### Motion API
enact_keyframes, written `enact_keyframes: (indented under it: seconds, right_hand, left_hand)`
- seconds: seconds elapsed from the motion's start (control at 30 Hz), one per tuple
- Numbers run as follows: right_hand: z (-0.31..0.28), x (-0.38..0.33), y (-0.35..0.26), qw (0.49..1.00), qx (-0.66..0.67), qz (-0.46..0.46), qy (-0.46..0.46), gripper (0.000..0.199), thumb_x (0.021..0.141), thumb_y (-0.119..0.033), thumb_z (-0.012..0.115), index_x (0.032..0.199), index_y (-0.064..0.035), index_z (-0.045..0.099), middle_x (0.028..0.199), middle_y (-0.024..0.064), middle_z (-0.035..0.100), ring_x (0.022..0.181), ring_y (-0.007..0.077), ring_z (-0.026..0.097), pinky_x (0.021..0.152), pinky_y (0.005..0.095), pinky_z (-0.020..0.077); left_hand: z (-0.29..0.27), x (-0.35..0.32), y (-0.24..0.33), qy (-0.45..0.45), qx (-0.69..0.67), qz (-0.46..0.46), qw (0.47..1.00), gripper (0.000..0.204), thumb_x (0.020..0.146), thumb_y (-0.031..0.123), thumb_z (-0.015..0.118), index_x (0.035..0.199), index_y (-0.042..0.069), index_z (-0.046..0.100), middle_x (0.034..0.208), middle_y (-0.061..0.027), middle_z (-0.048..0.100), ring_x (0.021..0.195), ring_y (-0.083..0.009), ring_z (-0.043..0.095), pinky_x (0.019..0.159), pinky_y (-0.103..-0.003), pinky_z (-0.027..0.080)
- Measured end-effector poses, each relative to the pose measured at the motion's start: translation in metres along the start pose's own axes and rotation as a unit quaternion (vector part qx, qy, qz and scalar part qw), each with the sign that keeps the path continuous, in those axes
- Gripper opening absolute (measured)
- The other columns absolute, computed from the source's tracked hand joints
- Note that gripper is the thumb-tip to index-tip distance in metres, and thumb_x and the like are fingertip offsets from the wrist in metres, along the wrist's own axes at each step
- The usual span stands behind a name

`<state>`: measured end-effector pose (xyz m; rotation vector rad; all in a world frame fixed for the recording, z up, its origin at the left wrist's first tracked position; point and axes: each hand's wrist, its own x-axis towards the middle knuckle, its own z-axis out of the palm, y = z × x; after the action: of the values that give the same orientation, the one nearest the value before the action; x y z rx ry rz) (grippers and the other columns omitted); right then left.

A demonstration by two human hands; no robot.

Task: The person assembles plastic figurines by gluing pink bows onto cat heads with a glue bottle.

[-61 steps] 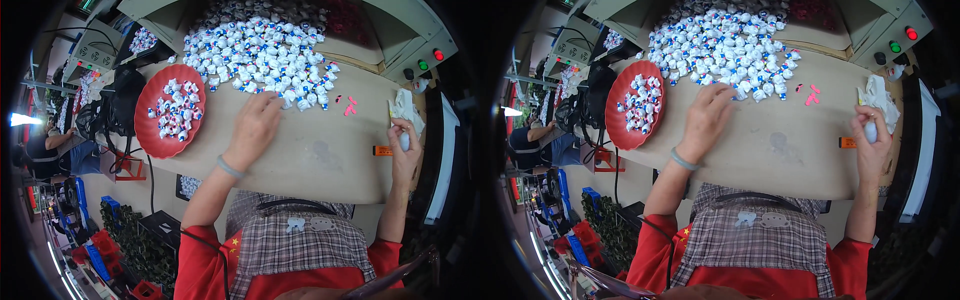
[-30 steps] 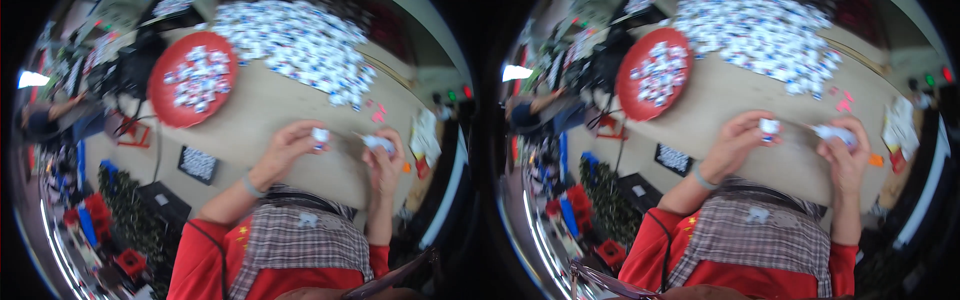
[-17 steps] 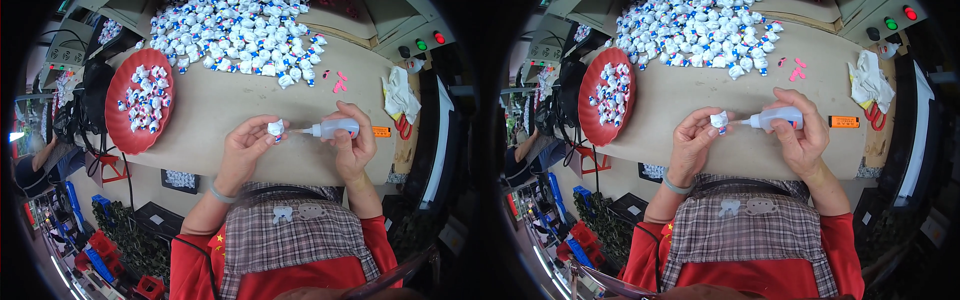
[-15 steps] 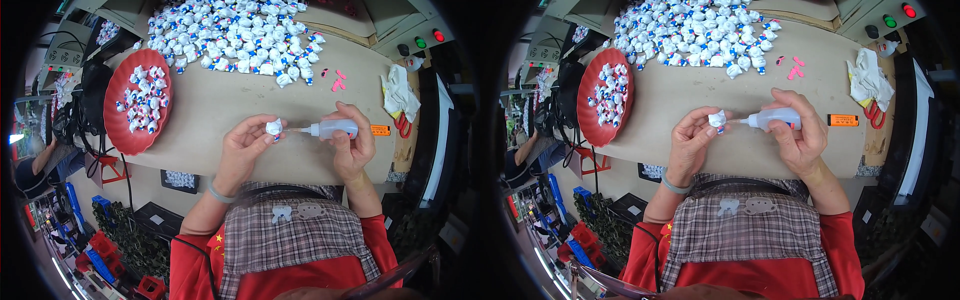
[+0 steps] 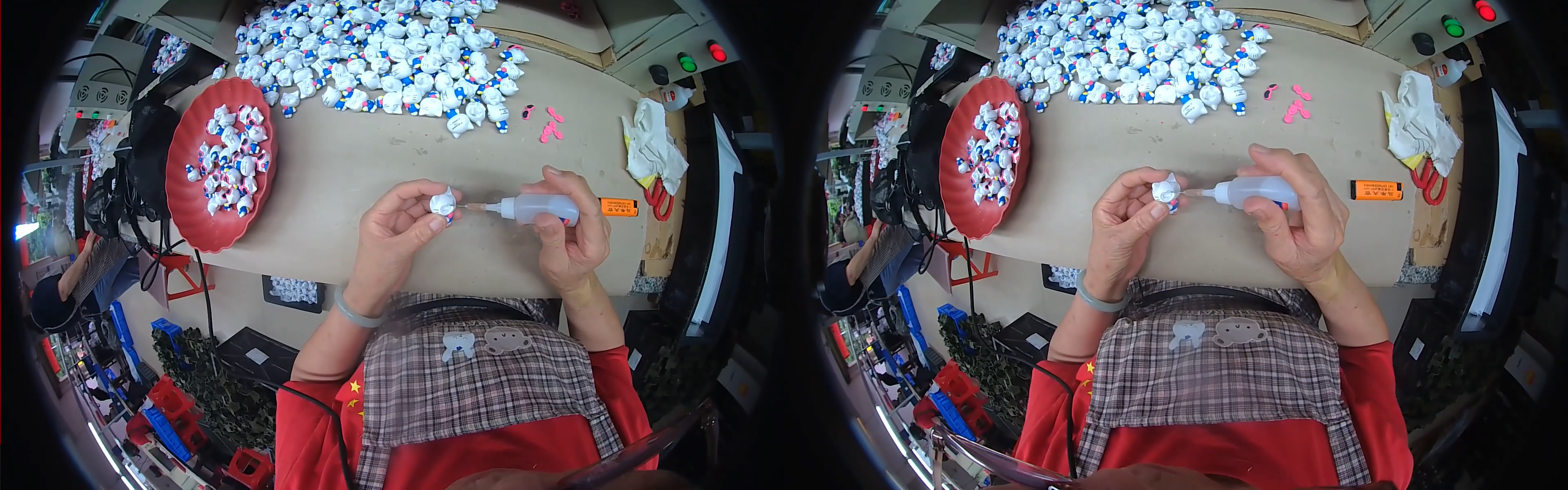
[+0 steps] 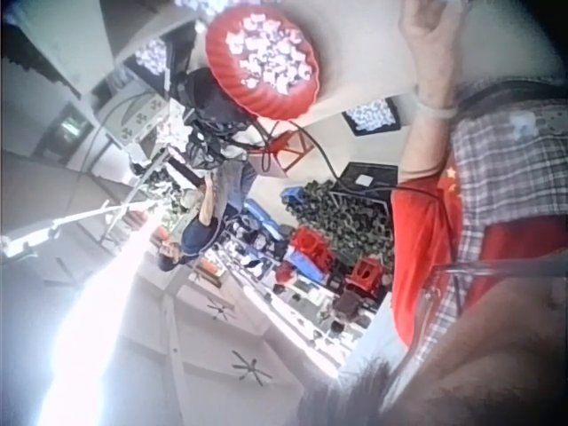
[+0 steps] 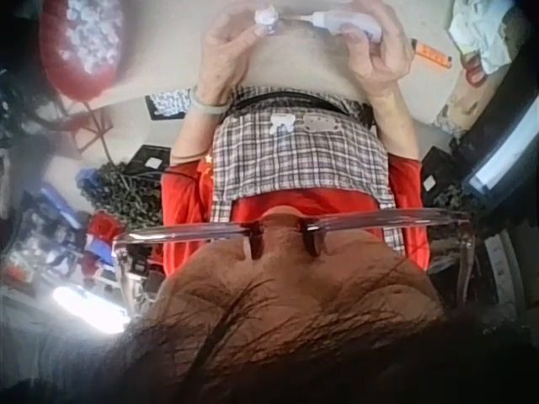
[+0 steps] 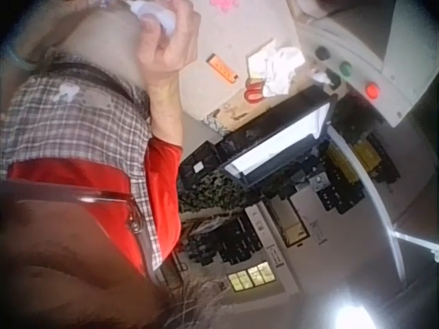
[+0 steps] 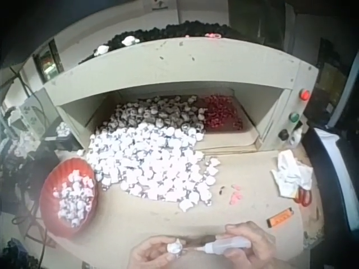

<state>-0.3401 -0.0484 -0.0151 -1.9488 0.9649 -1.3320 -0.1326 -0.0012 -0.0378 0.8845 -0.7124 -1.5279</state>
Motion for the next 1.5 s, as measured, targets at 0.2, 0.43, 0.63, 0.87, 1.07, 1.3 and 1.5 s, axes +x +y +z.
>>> enact_keyframes:
  seconds: [0.2, 0.43, 0.63, 0.87, 1.07, 1.3, 1.5]
  right_hand:
    - [0.0014, 0.0045, 0.0024, 0.999, -0.024, -0.048, 0.003, 0.04, 0.087, -0.026, 0.065, 0.112, 0.0044, 0.056, 0.087, 0.0156, 0.064, 0.073, 0.0215, 0.067, 0.058, 0.0261, 0.0502]
    - [0.0011, 0.0051, 0.0002, 0.999, -0.027, -0.047, -0.004, 0.039, 0.086, -0.025, 0.066, 0.112, 0.0039, 0.056, 0.086, 0.0157, 0.065, 0.072, 0.0212, 0.067, 0.059, 0.026, 0.0502]
    - [0.0014, 0.005, -0.0012, 0.999, -0.025, -0.036, -0.013, 0.039, 0.086, -0.023, 0.066, 0.112, 0.0036, 0.056, 0.086, 0.0152, 0.065, 0.073, 0.0208, 0.066, 0.059, 0.026, 0.0501]
    - [0.0037, 0.003, 0.0001, 1.0, 0.001, -0.017, -0.017, 0.04, 0.085, -0.023, 0.067, 0.111, 0.0045, 0.056, 0.092, 0.0162, 0.065, 0.075, 0.0214, 0.067, 0.059, 0.0265, 0.0509]
    - [0.0051, 0.0048, 0.0011, 0.999, -0.013, -0.039, -0.004, 0.04, 0.085, -0.023, 0.067, 0.111, 0.0049, 0.056, 0.09, 0.0162, 0.065, 0.074, 0.0216, 0.067, 0.059, 0.0261, 0.0509]
    - [0.0049, 0.0056, 0.0021, 0.997, -0.039, -0.071, 0.007, 0.04, 0.085, -0.022, 0.067, 0.112, 0.0051, 0.056, 0.088, 0.0164, 0.065, 0.073, 0.0218, 0.067, 0.057, 0.0259, 0.0505]
    - [0.0051, 0.0061, 0.0026, 0.996, -0.041, -0.08, 0.017, 0.039, 0.085, -0.022, 0.067, 0.111, 0.0052, 0.056, 0.088, 0.0165, 0.065, 0.073, 0.0218, 0.067, 0.057, 0.026, 0.0504]
  left_hand:
    - [-0.0013, 0.0001, 0.0007, -0.002, -0.002, -0.009, 1.0, 0.031, 0.084, -0.003, 0.061, 0.114, -0.004, 0.054, 0.111, -0.016, 0.061, 0.101, -0.0217, 0.061, 0.09, -0.033, 0.048]
    - [0.0001, 0.0014, -0.0001, 0.008, 0.003, -0.001, 1.0, 0.031, 0.084, -0.004, 0.061, 0.114, -0.004, 0.054, 0.11, -0.0155, 0.061, 0.101, -0.0207, 0.06, 0.091, -0.034, 0.049]
    - [0.0003, 0.0028, -0.0009, 0.005, -0.005, 0.007, 1.0, 0.03, 0.084, -0.004, 0.061, 0.113, -0.004, 0.054, 0.11, -0.0153, 0.061, 0.102, -0.02, 0.059, 0.093, -0.035, 0.049]
    - [0.0029, 0.0029, 0.0016, 0.011, 0.0, -0.015, 1.0, 0.03, 0.085, -0.003, 0.06, 0.114, -0.005, 0.054, 0.11, -0.016, 0.061, 0.103, -0.0208, 0.059, 0.093, -0.036, 0.05]
    - [0.0019, 0.0021, 0.0021, 0.005, 0.01, -0.02, 1.0, 0.03, 0.086, -0.001, 0.061, 0.114, -0.005, 0.054, 0.11, -0.0167, 0.061, 0.103, -0.021, 0.06, 0.092, -0.035, 0.05]
    - [-0.0005, 0.0027, 0.0008, 0.005, 0.004, -0.02, 1.0, 0.03, 0.086, 0.001, 0.061, 0.115, -0.005, 0.054, 0.111, -0.017, 0.062, 0.101, -0.0214, 0.061, 0.091, -0.033, 0.049]
    - [0.0005, 0.003, 0.0015, 0.005, 0.006, -0.015, 1.0, 0.03, 0.086, 0.0, 0.06, 0.115, -0.005, 0.054, 0.111, -0.017, 0.062, 0.1, -0.0216, 0.061, 0.091, -0.033, 0.049]
